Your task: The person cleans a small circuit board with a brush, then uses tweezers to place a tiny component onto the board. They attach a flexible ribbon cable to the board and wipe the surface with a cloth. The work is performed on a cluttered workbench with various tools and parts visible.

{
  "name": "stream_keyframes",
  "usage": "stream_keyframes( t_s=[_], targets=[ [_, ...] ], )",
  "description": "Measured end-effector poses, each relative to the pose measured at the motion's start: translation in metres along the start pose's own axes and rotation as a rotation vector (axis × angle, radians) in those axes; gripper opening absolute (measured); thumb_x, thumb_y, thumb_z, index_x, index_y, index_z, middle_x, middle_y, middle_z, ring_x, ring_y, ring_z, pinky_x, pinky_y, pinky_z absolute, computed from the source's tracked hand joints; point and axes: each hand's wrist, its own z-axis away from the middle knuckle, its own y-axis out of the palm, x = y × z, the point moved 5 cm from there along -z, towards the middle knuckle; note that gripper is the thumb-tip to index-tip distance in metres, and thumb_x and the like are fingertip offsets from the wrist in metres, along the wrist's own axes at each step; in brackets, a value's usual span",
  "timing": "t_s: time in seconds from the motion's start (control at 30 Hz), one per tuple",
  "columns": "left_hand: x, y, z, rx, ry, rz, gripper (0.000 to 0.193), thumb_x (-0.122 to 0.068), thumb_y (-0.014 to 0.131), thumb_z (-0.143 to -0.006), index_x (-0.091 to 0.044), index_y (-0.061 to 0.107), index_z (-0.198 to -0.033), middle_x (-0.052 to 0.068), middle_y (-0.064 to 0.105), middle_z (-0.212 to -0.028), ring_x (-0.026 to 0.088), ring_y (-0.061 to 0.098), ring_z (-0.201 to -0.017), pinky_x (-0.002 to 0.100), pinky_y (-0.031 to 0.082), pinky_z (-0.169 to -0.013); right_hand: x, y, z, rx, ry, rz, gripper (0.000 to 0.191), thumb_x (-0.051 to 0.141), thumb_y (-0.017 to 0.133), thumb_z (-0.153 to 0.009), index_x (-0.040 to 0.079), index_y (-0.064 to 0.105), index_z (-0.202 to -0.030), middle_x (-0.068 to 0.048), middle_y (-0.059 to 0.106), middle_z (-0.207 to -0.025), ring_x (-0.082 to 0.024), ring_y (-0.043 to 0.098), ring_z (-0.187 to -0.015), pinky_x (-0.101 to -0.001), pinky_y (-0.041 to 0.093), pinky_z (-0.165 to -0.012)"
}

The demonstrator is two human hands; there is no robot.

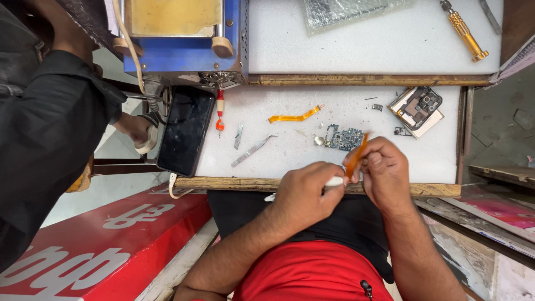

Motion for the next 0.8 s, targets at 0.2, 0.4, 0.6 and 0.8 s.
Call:
stream_keyframes(
  t_s=[0.2,0.4,0.6,0.8],
  targets=[
    [0.016,-0.011,-0.017,-0.035,-0.247,0.229,0.016,-0.020,0.071,-0.099,-0.005,0.073,-0.105,0.003,0.072,-0.075,0.005,0.059,-0.059,0.024,0.047,-0.053,0.002,0.012,0.000,0.134,0.040,0.248,0.029,0.023,0.058,-0.109,-0.004,0.068,-0.111,-0.010,0.071,-0.091,-0.014,0.065,-0.075,-0.0269,0.055,-0.069],
    [0.014,-0.007,-0.020,-0.023,-0.256,0.290,0.016,-0.020,0.069,-0.100,-0.006,0.072,-0.105,-0.002,0.071,-0.076,0.000,0.055,-0.058,0.020,0.044,-0.051,0.008,0.017,0.001,0.163,0.055,0.236,0.018,0.010,0.061,-0.102,-0.005,0.066,-0.111,-0.010,0.071,-0.090,-0.013,0.067,-0.078,-0.0273,0.057,-0.072],
    [0.012,-0.005,-0.016,-0.048,-0.267,0.311,0.018,-0.020,0.070,-0.099,-0.005,0.069,-0.109,-0.005,0.064,-0.072,-0.001,0.052,-0.058,0.020,0.042,-0.050,0.010,0.014,0.004,0.128,0.008,0.293,0.011,0.004,0.061,-0.100,-0.004,0.067,-0.104,-0.009,0.069,-0.089,-0.013,0.066,-0.078,-0.0267,0.056,-0.073],
    [0.032,-0.023,-0.014,-0.134,-0.257,0.534,0.023,-0.017,0.071,-0.100,-0.005,0.067,-0.120,-0.008,0.056,-0.076,-0.002,0.046,-0.065,0.018,0.038,-0.056,0.018,0.023,0.006,0.324,-0.054,0.254,0.007,0.000,0.056,-0.096,-0.001,0.063,-0.094,-0.014,0.072,-0.099,-0.016,0.068,-0.086,-0.0302,0.059,-0.080]
  ],
)
